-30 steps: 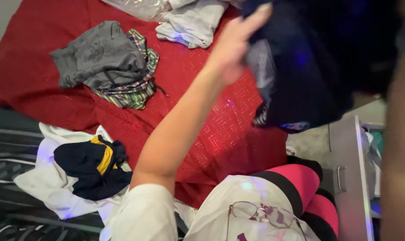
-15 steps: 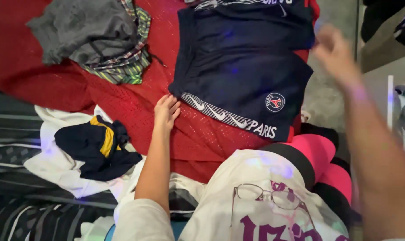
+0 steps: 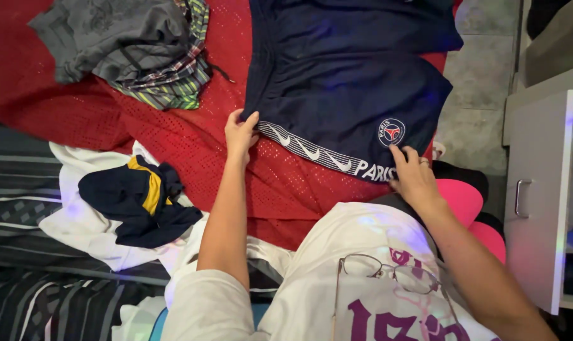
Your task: The person folds several pieces of clothing on a red bedspread, including dark shorts and a navy-and-yellow jersey, then places each folded item into an open drawer. The person handles each garment one at a time, smoothing and folding them before storing them.
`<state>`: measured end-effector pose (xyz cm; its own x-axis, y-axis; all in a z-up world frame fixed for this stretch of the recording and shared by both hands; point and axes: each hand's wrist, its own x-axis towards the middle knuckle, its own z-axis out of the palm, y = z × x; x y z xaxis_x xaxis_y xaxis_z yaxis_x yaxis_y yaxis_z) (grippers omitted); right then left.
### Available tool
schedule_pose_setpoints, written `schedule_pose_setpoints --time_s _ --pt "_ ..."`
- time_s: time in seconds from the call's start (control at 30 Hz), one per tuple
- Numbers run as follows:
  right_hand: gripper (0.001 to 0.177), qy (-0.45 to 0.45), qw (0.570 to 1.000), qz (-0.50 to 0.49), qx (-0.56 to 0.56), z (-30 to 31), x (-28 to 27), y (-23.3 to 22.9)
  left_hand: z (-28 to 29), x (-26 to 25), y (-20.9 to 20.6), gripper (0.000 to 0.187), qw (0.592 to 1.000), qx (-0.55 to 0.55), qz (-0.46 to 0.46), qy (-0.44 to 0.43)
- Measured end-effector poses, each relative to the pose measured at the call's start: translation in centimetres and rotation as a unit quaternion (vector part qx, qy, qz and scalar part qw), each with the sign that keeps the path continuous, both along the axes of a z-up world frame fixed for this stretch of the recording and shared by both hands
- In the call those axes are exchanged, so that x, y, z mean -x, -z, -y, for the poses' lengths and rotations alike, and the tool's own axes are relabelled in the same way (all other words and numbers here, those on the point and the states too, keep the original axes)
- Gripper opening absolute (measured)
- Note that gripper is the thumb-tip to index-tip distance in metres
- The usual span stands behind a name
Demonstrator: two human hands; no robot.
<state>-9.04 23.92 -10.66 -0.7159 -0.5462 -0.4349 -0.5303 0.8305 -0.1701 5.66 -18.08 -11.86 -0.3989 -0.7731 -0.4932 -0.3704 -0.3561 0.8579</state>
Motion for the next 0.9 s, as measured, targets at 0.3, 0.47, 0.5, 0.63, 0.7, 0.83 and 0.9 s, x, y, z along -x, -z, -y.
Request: schedule_pose_setpoints --time_s 0.3,0.47,0.5,0.63,0.7,0.83,0.9 --pt "0.034 -0.102 0.994 0.045 -0.019 -2.8 2.0 -3.9 2.7 -0.8 3.1 0.034 0.994 0.077 0.074 -0.01" --pt "0.052 -0.11 0.953 0.16 -0.234 -2.4 2.3 -9.2 -0.5 -2.5 -7.0 0.024 0.98 0.107 0.154 0.064" --pt "0.051 -0.11 0.946 0.169 -0.252 -2.2 2.1 -9.4 -0.2 -3.0 -6.1 0.019 0.961 0.148 0.201 0.118" --pt "0.044 -0.12 0.927 0.184 -0.304 -0.3 1.7 -11.5 -0.2 -4.1 -4.5 0.027 0.89 0.246 0.309 0.227" --pt "0.046 -0.13 0.934 0.179 -0.28 0.0 2.7 -10.5 -0.9 -3.3 -5.6 0.04 0.839 0.389 0.308 0.223" --pt "0.06 -0.129 0.982 0.079 -0.116 3.0 3.0 -10.2 -2.4 1.7 -7.5 0.029 0.69 0.69 0.024 0.217" --pt "0.063 -0.146 0.988 0.019 -0.039 5.2 3.1 -9.1 -4.6 5.6 -5.4 0.031 0.672 0.694 0.013 0.257"
